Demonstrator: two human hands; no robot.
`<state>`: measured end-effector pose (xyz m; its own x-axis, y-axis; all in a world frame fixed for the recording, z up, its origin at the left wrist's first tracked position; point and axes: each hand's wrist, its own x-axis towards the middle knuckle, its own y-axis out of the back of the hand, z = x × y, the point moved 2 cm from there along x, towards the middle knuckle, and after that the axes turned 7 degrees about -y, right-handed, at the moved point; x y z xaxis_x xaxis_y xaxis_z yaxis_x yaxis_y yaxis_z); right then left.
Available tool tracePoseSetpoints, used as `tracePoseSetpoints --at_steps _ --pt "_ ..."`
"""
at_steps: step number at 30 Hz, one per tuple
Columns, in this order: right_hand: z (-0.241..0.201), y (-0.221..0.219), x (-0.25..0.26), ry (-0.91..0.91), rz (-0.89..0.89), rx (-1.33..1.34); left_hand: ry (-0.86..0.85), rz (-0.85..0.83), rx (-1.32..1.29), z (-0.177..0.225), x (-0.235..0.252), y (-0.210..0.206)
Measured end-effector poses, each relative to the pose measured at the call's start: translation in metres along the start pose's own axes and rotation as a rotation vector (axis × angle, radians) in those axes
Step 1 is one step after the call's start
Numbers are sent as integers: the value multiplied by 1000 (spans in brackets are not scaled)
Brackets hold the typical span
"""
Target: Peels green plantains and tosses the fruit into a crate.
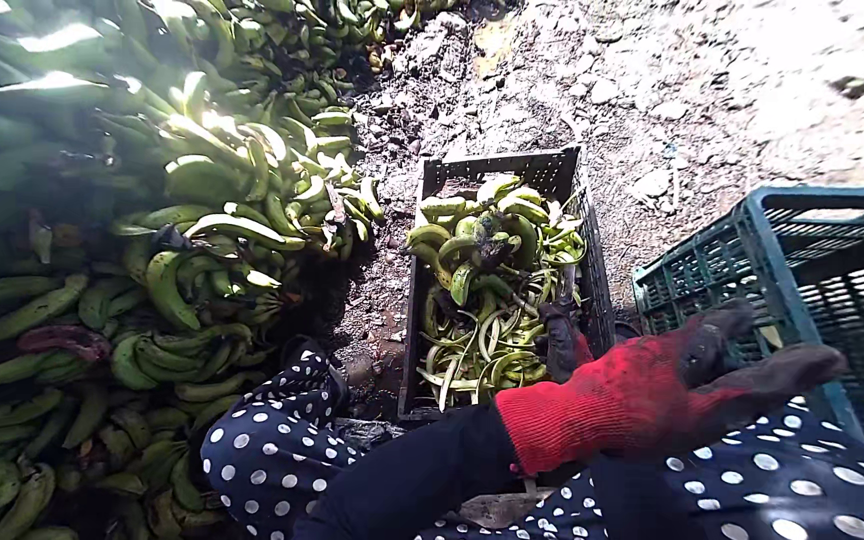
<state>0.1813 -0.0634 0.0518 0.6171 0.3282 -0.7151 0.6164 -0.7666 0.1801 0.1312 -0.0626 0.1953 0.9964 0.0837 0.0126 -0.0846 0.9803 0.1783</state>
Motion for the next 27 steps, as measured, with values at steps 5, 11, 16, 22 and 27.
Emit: tracePoseSetpoints --at_steps 5,11,16,22,27 --pt "14 -10 73 504 -129 -338 361 117 -27 -81 -102 96" --pt "-81 -86 93 580 -125 -1216 368 1004 -265 -112 -195 186" --pt "-77 -96 124 564 -63 -1394 250 1044 -344 -91 -207 193" --pt "-84 -60 117 569 -78 -1216 209 1023 -335 -87 -219 189" --pt "-108 -18 66 720 -134 -1039 240 966 -335 -85 -220 177"
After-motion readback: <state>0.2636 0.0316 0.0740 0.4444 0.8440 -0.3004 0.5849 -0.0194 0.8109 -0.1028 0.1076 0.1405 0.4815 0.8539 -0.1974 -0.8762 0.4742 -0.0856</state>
